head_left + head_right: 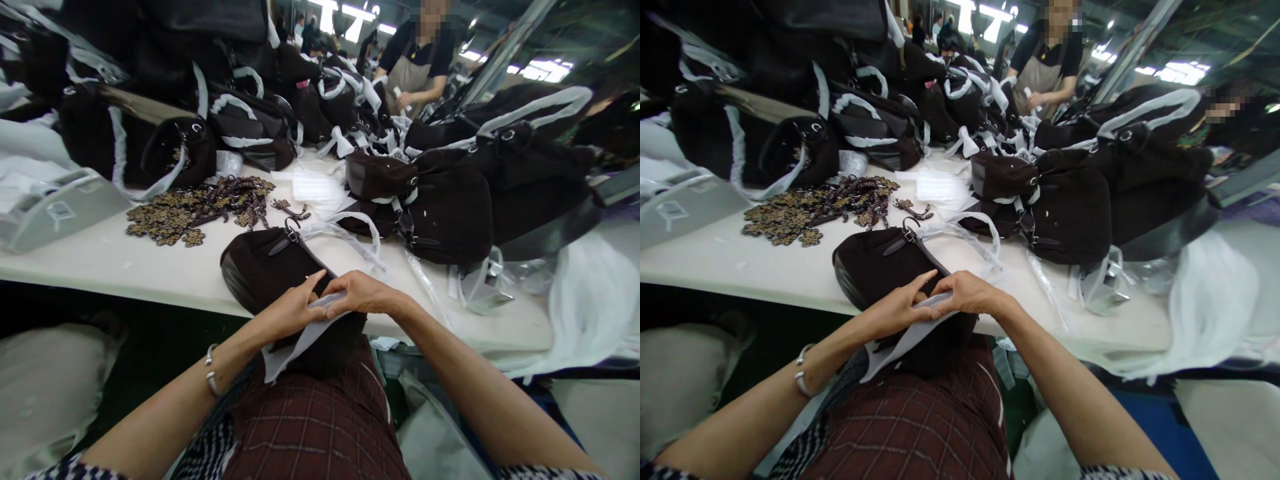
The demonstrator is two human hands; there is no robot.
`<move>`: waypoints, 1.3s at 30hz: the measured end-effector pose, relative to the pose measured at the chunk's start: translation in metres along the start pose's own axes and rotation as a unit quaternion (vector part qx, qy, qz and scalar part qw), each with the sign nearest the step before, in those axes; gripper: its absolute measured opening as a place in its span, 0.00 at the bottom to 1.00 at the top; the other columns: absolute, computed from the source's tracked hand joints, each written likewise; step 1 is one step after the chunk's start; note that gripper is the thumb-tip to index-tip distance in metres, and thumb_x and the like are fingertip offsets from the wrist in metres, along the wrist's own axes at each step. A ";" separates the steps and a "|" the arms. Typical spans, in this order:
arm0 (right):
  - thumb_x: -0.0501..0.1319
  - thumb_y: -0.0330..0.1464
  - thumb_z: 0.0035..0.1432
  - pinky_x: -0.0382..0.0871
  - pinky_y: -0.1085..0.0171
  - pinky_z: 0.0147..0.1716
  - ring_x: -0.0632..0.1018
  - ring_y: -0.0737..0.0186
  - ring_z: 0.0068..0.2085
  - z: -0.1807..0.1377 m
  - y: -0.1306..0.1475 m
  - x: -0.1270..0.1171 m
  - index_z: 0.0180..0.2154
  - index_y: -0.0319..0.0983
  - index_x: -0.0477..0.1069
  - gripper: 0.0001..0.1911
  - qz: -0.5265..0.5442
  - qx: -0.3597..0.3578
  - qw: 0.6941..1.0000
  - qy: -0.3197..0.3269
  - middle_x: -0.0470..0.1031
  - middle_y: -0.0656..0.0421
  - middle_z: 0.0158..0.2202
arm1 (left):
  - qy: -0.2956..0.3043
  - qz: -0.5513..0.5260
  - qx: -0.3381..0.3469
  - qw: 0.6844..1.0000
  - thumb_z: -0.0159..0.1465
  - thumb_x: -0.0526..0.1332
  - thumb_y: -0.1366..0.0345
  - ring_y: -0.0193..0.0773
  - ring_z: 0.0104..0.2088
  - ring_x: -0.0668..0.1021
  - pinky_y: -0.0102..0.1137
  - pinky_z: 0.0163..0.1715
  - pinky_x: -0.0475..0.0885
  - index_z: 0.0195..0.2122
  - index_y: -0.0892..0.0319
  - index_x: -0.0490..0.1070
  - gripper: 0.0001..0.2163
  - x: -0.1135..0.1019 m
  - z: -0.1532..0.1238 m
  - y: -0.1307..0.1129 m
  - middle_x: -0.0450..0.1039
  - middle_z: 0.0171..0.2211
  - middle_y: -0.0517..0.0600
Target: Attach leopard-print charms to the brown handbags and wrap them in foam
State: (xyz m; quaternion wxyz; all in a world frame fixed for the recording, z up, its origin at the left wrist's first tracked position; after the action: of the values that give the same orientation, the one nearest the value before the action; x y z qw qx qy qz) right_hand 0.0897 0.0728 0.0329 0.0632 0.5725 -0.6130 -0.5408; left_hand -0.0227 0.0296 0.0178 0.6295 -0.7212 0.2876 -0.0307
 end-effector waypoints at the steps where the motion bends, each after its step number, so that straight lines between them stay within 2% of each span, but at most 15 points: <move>1: 0.71 0.43 0.45 0.65 0.67 0.32 0.76 0.62 0.34 0.000 -0.003 0.000 0.39 0.39 0.80 0.20 0.007 0.004 1.000 -0.003 0.79 0.61 0.32 | 0.036 0.001 -0.001 0.999 0.62 0.61 0.57 0.34 0.26 0.69 0.26 0.27 0.61 0.70 0.63 0.46 0.38 -0.001 -0.004 0.001 0.70 0.26 0.43; 3: 0.72 0.43 0.45 0.65 0.67 0.32 0.76 0.62 0.33 -0.001 -0.008 -0.003 0.37 0.38 0.80 0.19 0.023 0.006 1.000 -0.013 0.79 0.61 0.30 | 0.102 -0.007 -0.010 0.995 0.64 0.57 0.57 0.32 0.24 0.67 0.26 0.25 0.59 0.67 0.65 0.52 0.33 -0.004 -0.015 0.004 0.68 0.24 0.42; 5: 0.72 0.42 0.44 0.66 0.67 0.33 0.76 0.62 0.33 -0.001 -0.010 -0.005 0.37 0.38 0.80 0.19 0.035 0.004 0.999 -0.017 0.79 0.61 0.31 | 0.137 -0.022 -0.023 0.990 0.64 0.56 0.57 0.32 0.25 0.68 0.25 0.25 0.60 0.60 0.63 0.64 0.25 -0.007 -0.029 0.009 0.70 0.27 0.44; 8: 0.71 0.43 0.46 0.67 0.67 0.34 0.77 0.61 0.35 0.002 -0.010 -0.004 0.38 0.38 0.80 0.19 0.036 -0.005 0.999 -0.008 0.80 0.60 0.32 | 0.084 -0.015 -0.040 0.996 0.62 0.58 0.57 0.36 0.32 0.73 0.26 0.30 0.64 0.46 0.61 0.74 0.16 -0.015 -0.043 0.017 0.75 0.34 0.48; 11: 0.70 0.43 0.48 0.70 0.63 0.42 0.79 0.58 0.41 0.000 0.002 -0.006 0.46 0.40 0.78 0.24 0.007 -0.041 0.999 -0.028 0.81 0.58 0.39 | -0.004 0.004 -0.068 0.998 0.61 0.59 0.58 0.36 0.32 0.73 0.26 0.30 0.64 0.42 0.61 0.75 0.14 -0.022 -0.051 0.027 0.74 0.33 0.47; 16: 0.74 0.40 0.44 0.58 0.47 0.61 0.68 0.49 0.61 -0.027 0.050 0.006 0.58 0.50 0.69 0.37 -0.174 -0.195 0.963 -0.071 0.69 0.55 0.60 | 0.002 -0.127 -0.121 0.984 0.59 0.62 0.54 0.32 0.26 0.70 0.25 0.25 0.62 0.41 0.63 0.75 0.17 -0.020 -0.052 0.042 0.73 0.29 0.46; 18: 0.73 0.38 0.48 0.54 0.44 0.63 0.63 0.48 0.64 -0.037 0.062 0.021 0.55 0.51 0.71 0.32 -0.238 -0.238 0.939 -0.071 0.66 0.56 0.63 | 0.014 -0.172 -0.122 0.978 0.58 0.64 0.54 0.32 0.26 0.70 0.25 0.25 0.63 0.41 0.64 0.74 0.18 -0.021 -0.051 0.044 0.73 0.30 0.47; 21: 0.68 0.36 0.56 0.51 0.45 0.65 0.65 0.51 0.64 -0.039 0.074 0.035 0.44 0.48 0.77 0.12 -0.260 -0.291 0.915 -0.103 0.70 0.56 0.60 | 0.027 -0.173 -0.103 0.979 0.59 0.64 0.55 0.31 0.26 0.69 0.25 0.25 0.62 0.41 0.64 0.73 0.17 -0.021 -0.050 0.043 0.72 0.30 0.47; 23: 0.66 0.34 0.58 0.55 0.48 0.64 0.67 0.53 0.62 -0.030 0.076 0.035 0.37 0.44 0.78 0.04 -0.220 -0.295 0.919 -0.140 0.71 0.55 0.59 | 0.012 -0.112 -0.084 0.990 0.60 0.63 0.56 0.30 0.25 0.67 0.25 0.23 0.60 0.41 0.62 0.72 0.15 -0.022 -0.051 0.041 0.70 0.28 0.45; 25: 0.67 0.33 0.57 0.60 0.51 0.61 0.70 0.53 0.61 -0.015 0.071 0.031 0.34 0.42 0.78 0.02 -0.161 -0.256 0.941 -0.154 0.71 0.53 0.59 | -0.035 -0.026 -0.063 0.997 0.61 0.62 0.56 0.32 0.25 0.68 0.25 0.24 0.60 0.41 0.59 0.70 0.13 -0.027 -0.055 0.037 0.70 0.27 0.44; 28: 0.69 0.32 0.53 0.69 0.59 0.49 0.77 0.56 0.49 0.008 0.057 0.033 0.33 0.40 0.77 0.04 -0.088 -0.174 0.974 -0.116 0.78 0.54 0.49 | -0.089 0.062 -0.020 0.994 0.63 0.60 0.56 0.36 0.33 0.75 0.28 0.33 0.66 0.46 0.55 0.67 0.13 -0.033 -0.065 0.024 0.74 0.36 0.46; 31: 0.68 0.35 0.54 0.66 0.65 0.36 0.76 0.63 0.34 0.018 0.046 0.036 0.36 0.41 0.75 0.08 -0.062 -0.128 0.985 -0.098 0.78 0.61 0.34 | -0.076 0.096 0.005 0.992 0.68 0.54 0.56 0.37 0.35 0.75 0.30 0.38 0.66 0.48 0.54 0.66 0.12 -0.033 -0.076 0.015 0.73 0.39 0.47; 35: 0.67 0.37 0.54 0.58 0.68 0.30 0.72 0.67 0.29 0.023 0.040 0.043 0.33 0.41 0.73 0.08 -0.068 -0.115 0.989 -0.071 0.73 0.65 0.27 | -0.040 0.071 -0.017 0.996 0.71 0.43 0.53 0.36 0.32 0.72 0.29 0.34 0.64 0.40 0.57 0.71 0.20 -0.038 -0.085 0.013 0.71 0.33 0.47; 37: 0.67 0.36 0.55 0.56 0.68 0.29 0.71 0.68 0.29 0.023 0.040 0.047 0.33 0.41 0.72 0.07 -0.078 -0.121 0.988 -0.052 0.72 0.66 0.27 | -0.019 0.064 -0.035 0.997 0.69 0.46 0.51 0.36 0.31 0.71 0.29 0.32 0.63 0.40 0.58 0.71 0.19 -0.037 -0.087 0.016 0.71 0.32 0.46; 39: 0.67 0.37 0.55 0.56 0.68 0.29 0.71 0.68 0.29 0.023 0.040 0.048 0.34 0.42 0.71 0.08 -0.093 -0.126 0.986 -0.050 0.72 0.66 0.28 | -0.029 0.084 -0.061 0.994 0.64 0.56 0.52 0.36 0.30 0.71 0.28 0.30 0.61 0.37 0.58 0.71 0.14 -0.036 -0.086 0.021 0.71 0.30 0.45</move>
State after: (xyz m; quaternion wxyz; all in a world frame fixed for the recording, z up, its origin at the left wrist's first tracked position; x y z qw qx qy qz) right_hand 0.0320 0.0397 0.0262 0.0532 0.5866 -0.4868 -0.6451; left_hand -0.0951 -0.0318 0.0278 0.5927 -0.7321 0.3301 0.0606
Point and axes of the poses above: each hand's wrist, its own z-axis towards the middle knuckle, its own x-axis out of the palm, y = z × x, the point moved 8 cm from there along z, towards the middle knuckle
